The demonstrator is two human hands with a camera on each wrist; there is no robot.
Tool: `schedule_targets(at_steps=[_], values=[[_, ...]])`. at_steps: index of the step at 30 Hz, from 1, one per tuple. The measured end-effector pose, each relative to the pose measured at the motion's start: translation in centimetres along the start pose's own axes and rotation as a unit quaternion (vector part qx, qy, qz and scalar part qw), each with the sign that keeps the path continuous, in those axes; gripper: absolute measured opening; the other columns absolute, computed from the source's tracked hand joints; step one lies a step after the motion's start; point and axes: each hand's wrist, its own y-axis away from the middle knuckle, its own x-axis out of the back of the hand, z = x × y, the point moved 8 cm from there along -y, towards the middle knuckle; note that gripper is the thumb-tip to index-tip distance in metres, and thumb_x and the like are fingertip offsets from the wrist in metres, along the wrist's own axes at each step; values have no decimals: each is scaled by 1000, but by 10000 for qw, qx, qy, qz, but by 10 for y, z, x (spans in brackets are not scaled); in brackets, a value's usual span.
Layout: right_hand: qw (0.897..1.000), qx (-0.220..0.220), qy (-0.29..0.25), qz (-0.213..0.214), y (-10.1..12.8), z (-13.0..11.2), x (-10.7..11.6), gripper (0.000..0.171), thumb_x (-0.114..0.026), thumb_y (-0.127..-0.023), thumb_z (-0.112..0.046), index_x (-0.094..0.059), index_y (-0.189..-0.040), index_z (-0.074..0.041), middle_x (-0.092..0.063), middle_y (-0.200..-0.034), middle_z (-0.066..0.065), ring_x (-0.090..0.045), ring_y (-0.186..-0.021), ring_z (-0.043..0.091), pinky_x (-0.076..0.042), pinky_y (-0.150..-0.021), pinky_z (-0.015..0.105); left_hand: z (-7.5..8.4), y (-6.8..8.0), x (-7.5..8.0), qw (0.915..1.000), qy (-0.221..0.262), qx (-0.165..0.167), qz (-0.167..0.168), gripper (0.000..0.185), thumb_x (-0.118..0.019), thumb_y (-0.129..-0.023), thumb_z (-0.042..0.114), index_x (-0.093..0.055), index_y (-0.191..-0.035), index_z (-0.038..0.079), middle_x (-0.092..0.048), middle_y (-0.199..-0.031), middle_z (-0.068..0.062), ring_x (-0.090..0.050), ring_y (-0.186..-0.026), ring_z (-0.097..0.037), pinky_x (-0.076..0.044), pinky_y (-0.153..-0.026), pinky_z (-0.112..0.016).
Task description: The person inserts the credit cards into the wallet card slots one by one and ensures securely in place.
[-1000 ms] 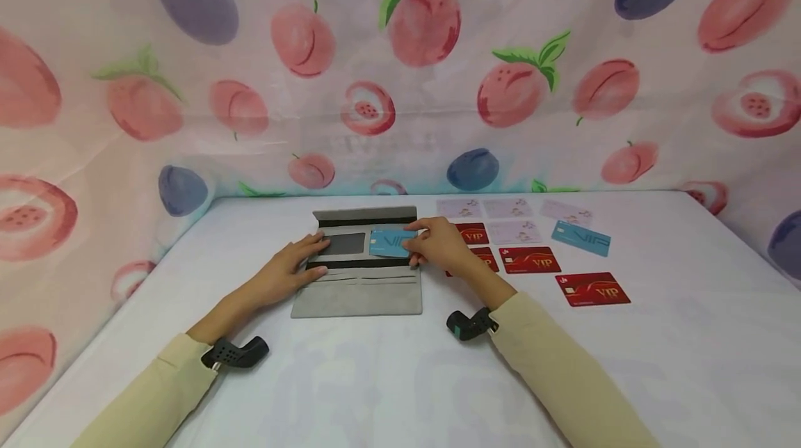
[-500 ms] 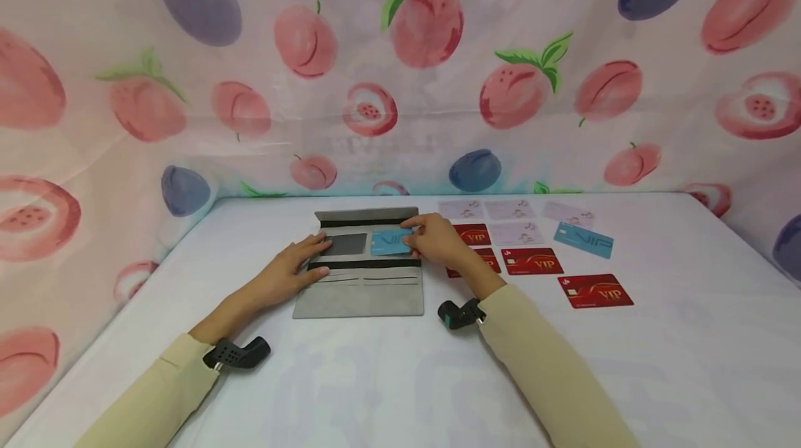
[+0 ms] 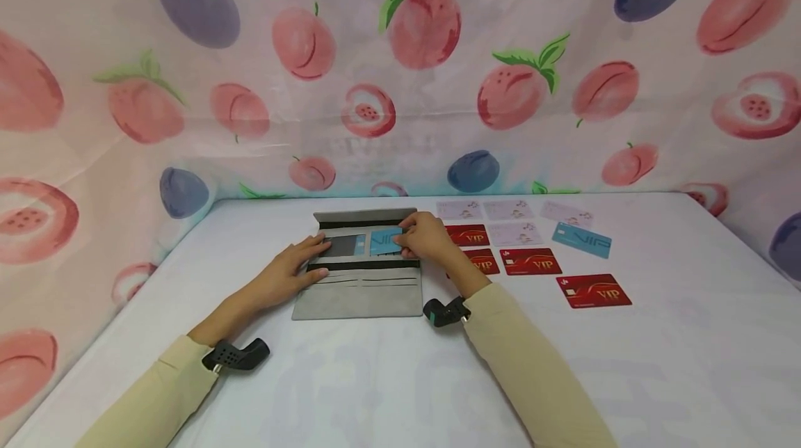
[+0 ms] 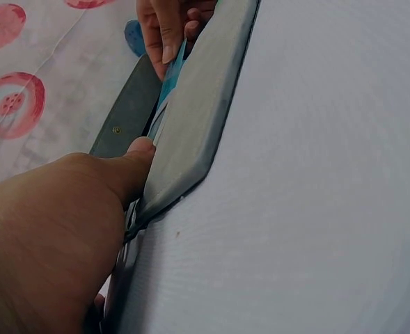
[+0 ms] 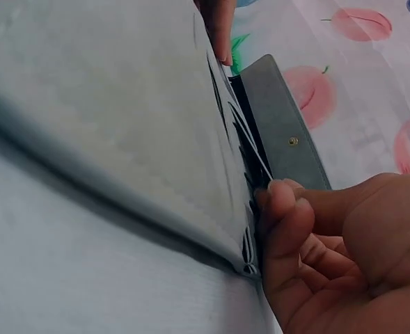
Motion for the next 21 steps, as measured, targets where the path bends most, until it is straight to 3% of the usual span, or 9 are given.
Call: schedule_targets(at_steps=[6,10,12,21], values=[[9975,203,-266,-621,3,0,-2,53,-68,-90,-12,-44,-135,3,-66,-91,11,-63,-79,20,-52,-76,31,1,0,1,10000,-1,-38,6,58,-63,-93,26,-46,-140,-1,-33,-150,-20,-25,-139,-39,-17,-111,-56],[9949,385,-255,-895,6,-2,-2,60,-69,-88,-9,-38,-138,3,-62,-94,11,-59,-90,22,-49,-86,37,2,0,1,10000,34,-23,-7,58,-63,-93,26,-45,-140,-1,-32,-150,-20,-25,-139,-39,-16,-112,-55],[9946,452,-239,-905,7,-2,-2,59,-69,-88,-8,-38,-137,3,-62,-93,11,-59,-90,23,-49,-87,39,2,0,1,10000,59,-15,-28,58,-63,-93,26,-45,-141,-1,-32,-150,-20,-25,-139,-39,-16,-112,-55],[9904,991,729,-624,11,-12,-3,53,-72,-87,-15,-49,-131,3,-67,-89,5,-61,-84,18,-51,-80,35,3,1,2,9999,47,-106,23,57,-63,-93,25,-45,-140,-1,-33,-149,-21,-26,-138,-40,-17,-111,-57]])
